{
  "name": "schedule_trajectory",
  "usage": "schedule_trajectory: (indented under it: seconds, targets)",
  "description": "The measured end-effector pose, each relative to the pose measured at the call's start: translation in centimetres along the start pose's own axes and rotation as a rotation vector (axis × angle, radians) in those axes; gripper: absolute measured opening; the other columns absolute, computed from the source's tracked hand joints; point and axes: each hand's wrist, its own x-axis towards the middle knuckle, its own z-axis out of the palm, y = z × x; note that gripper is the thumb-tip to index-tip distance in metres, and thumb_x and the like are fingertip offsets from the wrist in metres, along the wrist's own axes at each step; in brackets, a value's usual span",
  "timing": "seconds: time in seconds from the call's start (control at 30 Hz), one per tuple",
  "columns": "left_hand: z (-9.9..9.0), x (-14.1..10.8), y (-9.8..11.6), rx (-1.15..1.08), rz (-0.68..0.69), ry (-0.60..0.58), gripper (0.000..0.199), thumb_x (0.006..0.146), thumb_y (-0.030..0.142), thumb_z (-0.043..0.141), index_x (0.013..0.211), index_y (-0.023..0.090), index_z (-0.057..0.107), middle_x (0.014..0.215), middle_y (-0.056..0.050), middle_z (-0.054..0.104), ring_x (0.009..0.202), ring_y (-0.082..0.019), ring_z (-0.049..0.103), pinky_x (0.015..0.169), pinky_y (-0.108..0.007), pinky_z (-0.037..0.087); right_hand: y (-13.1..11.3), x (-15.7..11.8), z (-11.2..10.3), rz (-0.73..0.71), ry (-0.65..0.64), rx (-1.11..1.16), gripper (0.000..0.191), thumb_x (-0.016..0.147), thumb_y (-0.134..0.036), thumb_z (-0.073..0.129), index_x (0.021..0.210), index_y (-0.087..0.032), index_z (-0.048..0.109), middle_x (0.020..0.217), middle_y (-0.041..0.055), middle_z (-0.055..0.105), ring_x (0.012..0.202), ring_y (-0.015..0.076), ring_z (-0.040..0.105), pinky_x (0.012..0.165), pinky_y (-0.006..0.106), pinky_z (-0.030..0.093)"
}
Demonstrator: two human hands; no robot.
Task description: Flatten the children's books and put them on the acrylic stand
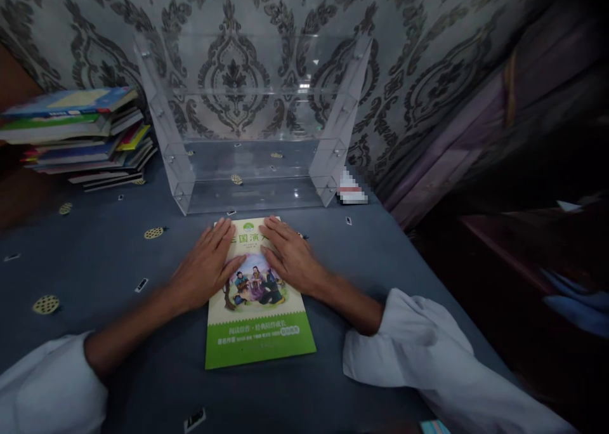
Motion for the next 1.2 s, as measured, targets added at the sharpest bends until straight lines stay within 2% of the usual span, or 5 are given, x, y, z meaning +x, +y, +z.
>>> schedule_trajectory:
  seconds: [0.27, 0.43, 0.77, 0.97, 1.2]
  targets:
    - [-0.8, 0.6, 0.3, 0.061, 0.02, 0.016, 0.082, 0.103, 0.065, 0.012, 0.145, 0.003, 0.046, 0.153, -0.022, 0.047, 0.146, -0.032, 0.041, 0.119, -0.049, 0.037, -0.3, 0.0, -0.2, 0.008, 0.001, -0.026, 0.041, 0.099, -0.027, 0.05, 0.136, -0.011, 0.059, 0.144, 0.0201, 0.057, 0.143, 0.0301, 0.046, 0.118, 0.053, 0.041]
    - [-0.7, 1.1, 0.2, 0.05, 0.059, -0.029, 0.082, 0.104, 0.064, 0.012, 0.15, 0.003, 0.041, 0.157, -0.021, 0.042, 0.148, -0.031, 0.037, 0.12, -0.048, 0.035, -0.2, 0.0, 0.0, -0.002, 0.009, -0.022, 0.041, 0.099, -0.026, 0.051, 0.135, -0.012, 0.059, 0.145, 0.0202, 0.057, 0.143, 0.0308, 0.046, 0.118, 0.056, 0.041]
    - [-0.5, 1.6, 0.1, 0.044, 0.081, -0.01, 0.074, 0.104, 0.063, 0.019, 0.15, 0.01, 0.042, 0.155, -0.018, 0.047, 0.145, -0.031, 0.042, 0.118, -0.048, 0.037, -0.2, 0.0, -0.1, 0.001, 0.0, -0.031, 0.039, 0.098, -0.026, 0.052, 0.134, -0.01, 0.059, 0.143, 0.0208, 0.057, 0.142, 0.0314, 0.047, 0.118, 0.055, 0.041]
    - [-0.1, 2.0, 0.2, 0.02, 0.122, 0.013, 0.071, 0.104, 0.064, 0.02, 0.153, 0.016, 0.037, 0.157, -0.014, 0.045, 0.146, -0.029, 0.041, 0.118, -0.049, 0.036, -0.1, 0.0, 0.1, -0.006, 0.01, -0.032, 0.039, 0.099, -0.027, 0.051, 0.134, -0.012, 0.059, 0.144, 0.0195, 0.057, 0.143, 0.0299, 0.047, 0.118, 0.054, 0.041]
    - [-0.5, 2.8, 0.8, 0.038, 0.145, 0.038, 0.075, 0.104, 0.063, 0.017, 0.146, 0.01, 0.048, 0.146, -0.019, 0.055, 0.136, -0.032, 0.051, 0.112, -0.05, 0.043, -0.3, 0.1, 0.0, 0.009, 0.009, -0.03, 0.039, 0.099, -0.027, 0.051, 0.133, -0.011, 0.06, 0.144, 0.0202, 0.057, 0.143, 0.0307, 0.047, 0.118, 0.053, 0.041]
